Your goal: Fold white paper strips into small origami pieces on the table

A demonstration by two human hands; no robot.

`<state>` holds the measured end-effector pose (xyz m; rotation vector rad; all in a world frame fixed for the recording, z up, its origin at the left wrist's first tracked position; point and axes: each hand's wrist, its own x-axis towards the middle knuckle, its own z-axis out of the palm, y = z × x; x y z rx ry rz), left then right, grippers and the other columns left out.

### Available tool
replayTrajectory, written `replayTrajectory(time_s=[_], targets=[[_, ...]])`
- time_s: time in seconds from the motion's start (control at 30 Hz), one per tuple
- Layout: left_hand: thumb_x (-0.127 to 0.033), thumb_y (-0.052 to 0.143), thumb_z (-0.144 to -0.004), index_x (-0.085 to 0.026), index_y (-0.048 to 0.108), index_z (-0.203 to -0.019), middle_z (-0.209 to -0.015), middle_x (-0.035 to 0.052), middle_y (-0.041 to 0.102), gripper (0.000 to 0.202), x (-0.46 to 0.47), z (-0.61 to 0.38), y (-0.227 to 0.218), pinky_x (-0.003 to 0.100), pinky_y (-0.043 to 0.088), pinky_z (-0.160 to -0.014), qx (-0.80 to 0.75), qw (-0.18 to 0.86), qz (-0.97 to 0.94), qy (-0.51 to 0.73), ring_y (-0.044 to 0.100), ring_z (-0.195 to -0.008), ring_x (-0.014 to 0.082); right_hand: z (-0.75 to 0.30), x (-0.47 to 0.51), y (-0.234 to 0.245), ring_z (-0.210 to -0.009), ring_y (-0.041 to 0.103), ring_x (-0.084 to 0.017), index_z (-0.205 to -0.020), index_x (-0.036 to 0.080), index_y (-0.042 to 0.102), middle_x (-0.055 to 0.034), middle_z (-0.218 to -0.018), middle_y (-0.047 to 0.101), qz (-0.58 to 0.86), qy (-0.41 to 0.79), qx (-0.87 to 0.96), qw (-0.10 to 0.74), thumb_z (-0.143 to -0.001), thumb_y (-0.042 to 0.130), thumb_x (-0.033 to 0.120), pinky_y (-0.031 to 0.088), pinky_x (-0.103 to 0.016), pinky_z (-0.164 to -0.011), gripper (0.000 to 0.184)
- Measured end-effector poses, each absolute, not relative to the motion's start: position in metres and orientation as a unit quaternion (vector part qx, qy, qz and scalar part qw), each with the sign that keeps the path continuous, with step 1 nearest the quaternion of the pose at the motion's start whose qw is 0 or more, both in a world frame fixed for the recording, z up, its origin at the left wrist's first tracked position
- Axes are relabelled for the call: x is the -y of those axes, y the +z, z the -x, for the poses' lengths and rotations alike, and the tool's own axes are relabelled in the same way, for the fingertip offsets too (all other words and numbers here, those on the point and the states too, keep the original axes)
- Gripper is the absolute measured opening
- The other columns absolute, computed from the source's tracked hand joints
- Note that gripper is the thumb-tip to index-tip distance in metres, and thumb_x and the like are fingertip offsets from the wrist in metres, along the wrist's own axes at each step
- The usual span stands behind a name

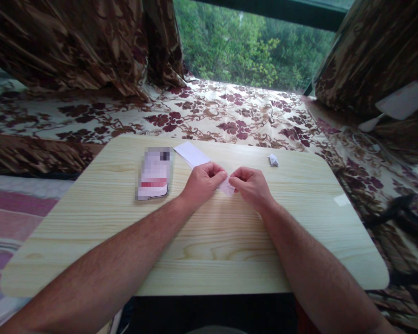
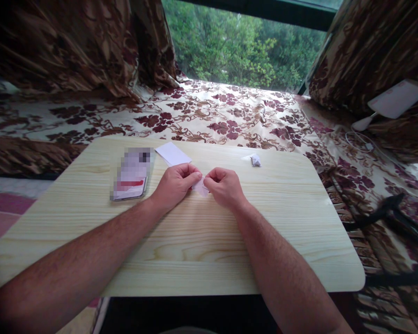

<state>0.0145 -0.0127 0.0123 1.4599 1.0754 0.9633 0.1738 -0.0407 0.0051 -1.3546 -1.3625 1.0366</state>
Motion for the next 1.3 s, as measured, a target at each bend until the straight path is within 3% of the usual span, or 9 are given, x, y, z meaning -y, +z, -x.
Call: replayTrajectory(time_s=[0.27,0.53,0.8,1.3], targets=[[-0.033,0.068,-0.075,-0.016,0.064,-0.074,-0.057,-0.0036,0.054,0.018,0.0124,-0.0138,0.0104,0.021,0.033,-0.048,-0.439,0.525,-0.608,0.403,0.043,-0.051,0.0083,-0.1731,0.0423,0.0055,-0.048,0.045,-0.009,-0.064,0.016,0.062,0.0032,-0.054,0.056,0.556,0.394,0.567,0.463,-0.071,0.062,0.024,0.031,-0.022,-0.045,0.011],[-0.034,0.067,-0.077,-0.016,0.063,-0.075,-0.062,-0.0036,0.056,0.019,0.0114,-0.0127,0.008,0.022,0.037,-0.051,-0.433,0.521,-0.606,0.418,0.046,-0.054,0.0087,-0.1717,0.0407,0.0037,-0.05,0.052,-0.011,-0.068,0.016,0.063,0.0018,-0.057,0.06,0.554,0.427,0.55,0.456,-0.072,0.064,0.028,0.036,-0.022,-0.046,0.012],[-0.036,0.066,-0.079,-0.016,0.062,-0.078,-0.062,-0.0038,0.056,0.02,0.0128,-0.0129,0.0079,0.022,0.038,-0.053,-0.419,0.517,-0.606,0.436,0.047,-0.054,0.0091,-0.1698,0.0424,0.0055,-0.048,0.047,-0.01,-0.062,0.017,0.058,0.0026,-0.054,0.057,0.564,0.41,0.556,0.452,-0.072,0.062,0.025,0.03,-0.023,-0.045,0.013],[-0.036,0.066,-0.079,-0.016,0.062,-0.079,-0.063,-0.0036,0.055,0.02,0.0137,-0.0135,0.0076,0.022,0.038,-0.053,-0.417,0.499,-0.617,0.443,0.047,-0.056,0.0091,-0.1694,0.0403,0.0016,-0.052,0.047,-0.011,-0.066,0.018,0.056,0.0035,-0.057,0.054,0.547,0.414,0.555,0.471,-0.073,0.062,0.026,0.032,-0.024,-0.048,0.012]])
